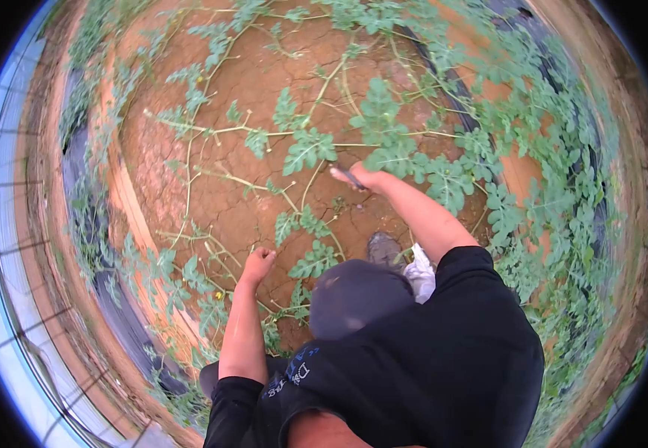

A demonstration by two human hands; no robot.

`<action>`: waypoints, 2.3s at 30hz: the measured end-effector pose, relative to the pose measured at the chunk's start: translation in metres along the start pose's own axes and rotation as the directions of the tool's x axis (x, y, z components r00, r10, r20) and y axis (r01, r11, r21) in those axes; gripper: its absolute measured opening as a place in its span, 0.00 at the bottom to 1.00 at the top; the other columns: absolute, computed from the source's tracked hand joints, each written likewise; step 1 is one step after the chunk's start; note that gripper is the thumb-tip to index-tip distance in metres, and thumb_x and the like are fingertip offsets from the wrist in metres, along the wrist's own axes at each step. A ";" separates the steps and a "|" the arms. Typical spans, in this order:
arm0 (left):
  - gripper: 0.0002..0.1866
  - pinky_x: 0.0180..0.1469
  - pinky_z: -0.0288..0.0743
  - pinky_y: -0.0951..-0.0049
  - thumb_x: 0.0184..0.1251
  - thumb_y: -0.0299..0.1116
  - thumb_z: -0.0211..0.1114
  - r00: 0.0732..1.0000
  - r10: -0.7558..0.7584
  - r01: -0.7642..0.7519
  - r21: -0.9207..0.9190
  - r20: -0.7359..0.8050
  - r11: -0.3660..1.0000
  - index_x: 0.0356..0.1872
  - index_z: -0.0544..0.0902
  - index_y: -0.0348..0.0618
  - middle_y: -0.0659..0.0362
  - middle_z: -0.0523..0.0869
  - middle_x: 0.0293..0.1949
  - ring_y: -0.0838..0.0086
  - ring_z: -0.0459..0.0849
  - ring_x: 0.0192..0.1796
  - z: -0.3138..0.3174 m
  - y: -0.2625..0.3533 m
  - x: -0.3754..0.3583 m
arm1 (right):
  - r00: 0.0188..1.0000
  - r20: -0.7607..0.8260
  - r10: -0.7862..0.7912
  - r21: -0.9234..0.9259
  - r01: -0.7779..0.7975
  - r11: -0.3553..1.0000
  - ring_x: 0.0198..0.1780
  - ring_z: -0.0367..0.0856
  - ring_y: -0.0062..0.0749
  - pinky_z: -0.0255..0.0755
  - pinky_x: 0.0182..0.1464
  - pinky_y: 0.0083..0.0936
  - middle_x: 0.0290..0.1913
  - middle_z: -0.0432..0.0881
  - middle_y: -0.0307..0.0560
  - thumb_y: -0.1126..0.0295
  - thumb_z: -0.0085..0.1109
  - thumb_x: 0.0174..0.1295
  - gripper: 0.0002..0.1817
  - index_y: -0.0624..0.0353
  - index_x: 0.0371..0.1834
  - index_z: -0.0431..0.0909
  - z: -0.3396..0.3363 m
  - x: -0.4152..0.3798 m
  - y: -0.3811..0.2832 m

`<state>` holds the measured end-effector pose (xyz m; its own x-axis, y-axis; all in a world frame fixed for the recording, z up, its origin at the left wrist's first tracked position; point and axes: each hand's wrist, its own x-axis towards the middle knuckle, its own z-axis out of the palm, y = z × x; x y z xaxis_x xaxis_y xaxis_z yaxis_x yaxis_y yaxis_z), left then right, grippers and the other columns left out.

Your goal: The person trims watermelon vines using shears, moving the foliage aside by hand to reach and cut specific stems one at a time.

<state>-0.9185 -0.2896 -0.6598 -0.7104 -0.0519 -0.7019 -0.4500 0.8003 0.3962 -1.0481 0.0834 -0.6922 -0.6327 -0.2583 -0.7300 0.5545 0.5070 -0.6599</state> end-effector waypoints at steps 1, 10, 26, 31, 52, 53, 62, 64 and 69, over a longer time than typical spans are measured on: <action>0.18 0.42 0.77 0.65 0.62 0.43 0.65 1.000 0.006 -0.006 0.017 0.017 1.000 0.39 0.82 0.35 0.49 0.85 0.29 0.65 0.85 0.35 0.000 0.004 0.003 | 1.000 -0.009 0.013 0.020 -0.012 1.000 0.18 0.70 0.27 0.62 0.21 0.27 0.16 0.71 0.36 0.20 0.51 0.47 0.41 0.54 0.15 0.70 -0.002 -0.009 0.003; 0.10 0.34 0.78 0.68 0.60 0.34 0.59 0.992 -0.126 0.124 -0.045 -0.029 0.991 0.33 0.80 0.35 0.50 0.84 0.25 0.68 0.85 0.31 -0.006 0.022 0.047 | 0.944 0.177 -0.278 0.574 0.130 0.809 0.21 0.66 0.15 0.58 0.24 0.16 0.20 0.69 0.32 0.35 0.49 0.65 0.30 0.55 0.29 0.74 -0.082 -0.164 0.029; 0.34 0.50 0.76 0.55 0.46 0.43 0.78 0.987 -0.133 0.149 0.224 -0.085 0.963 0.46 0.69 0.30 0.35 0.82 0.45 0.43 0.81 0.50 0.026 0.008 0.087 | 0.795 -0.582 0.171 0.665 0.344 0.662 0.19 0.65 0.21 0.60 0.22 0.21 0.17 0.67 0.34 0.36 0.52 0.63 0.30 0.57 0.28 0.71 -0.243 -0.129 0.061; 0.35 0.50 0.76 0.56 0.45 0.41 0.79 0.984 -0.149 0.168 0.238 -0.094 0.957 0.46 0.68 0.31 0.35 0.82 0.44 0.43 0.81 0.50 0.029 0.008 0.086 | 0.678 -0.729 0.099 -0.319 -0.463 0.827 0.18 0.70 0.24 0.62 0.22 0.24 0.16 0.70 0.38 0.20 0.42 0.51 0.42 0.53 0.16 0.71 -0.365 -0.081 0.109; 0.31 0.28 0.78 0.67 0.43 0.32 0.80 0.998 -0.035 0.043 0.172 -0.047 0.984 0.46 0.70 0.37 0.54 0.84 0.38 0.68 0.84 0.36 0.030 -0.072 0.115 | 0.766 -0.457 0.453 0.273 -0.364 0.891 0.14 0.65 0.28 0.59 0.18 0.31 0.15 0.71 0.40 0.24 0.47 0.53 0.39 0.54 0.24 0.74 -0.413 -0.042 0.126; 0.25 0.19 0.73 0.72 0.48 0.29 0.76 0.999 0.022 -0.016 0.175 -0.033 0.985 0.46 0.71 0.40 0.55 0.84 0.38 0.71 0.84 0.32 0.028 -0.068 0.111 | 0.809 -0.512 0.287 -0.005 -0.338 0.941 0.21 0.73 0.33 0.66 0.25 0.35 0.21 0.77 0.44 0.24 0.47 0.53 0.40 0.56 0.32 0.78 -0.421 -0.034 0.135; 0.07 0.12 0.62 0.76 0.66 0.29 0.58 0.997 0.046 -0.047 0.017 0.063 0.999 0.43 0.72 0.46 0.58 0.83 0.29 0.72 0.80 0.20 0.021 -0.083 0.122 | 0.766 -0.609 0.204 -0.379 -0.507 0.774 0.60 0.77 0.45 0.70 0.60 0.41 0.58 0.80 0.49 0.23 0.45 0.51 0.47 0.53 0.56 0.80 -0.373 -0.052 0.086; 0.06 0.12 0.62 0.77 0.67 0.28 0.57 0.996 -0.023 0.024 -0.016 0.088 1.000 0.43 0.71 0.47 0.58 0.83 0.29 0.72 0.81 0.21 0.019 -0.065 0.114 | 0.793 -0.583 0.175 -0.407 -0.472 0.782 0.61 0.76 0.44 0.70 0.61 0.41 0.60 0.79 0.47 0.23 0.45 0.51 0.47 0.52 0.57 0.79 -0.367 -0.041 0.087; 0.08 0.14 0.64 0.77 0.67 0.28 0.56 0.980 -0.176 0.186 -0.112 0.096 0.976 0.45 0.70 0.47 0.57 0.84 0.32 0.71 0.82 0.23 0.016 0.000 0.086 | 0.742 -0.650 0.161 -0.371 -0.495 0.786 0.59 0.77 0.49 0.70 0.60 0.43 0.57 0.80 0.52 0.25 0.40 0.57 0.46 0.59 0.52 0.81 -0.355 -0.028 0.083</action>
<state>-0.9713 -0.2843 -0.7295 -0.5648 -0.1344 -0.8142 -0.6324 0.7043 0.3225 -1.1767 0.4248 -0.6630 -0.7317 0.4248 -0.5331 0.5487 0.8310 -0.0910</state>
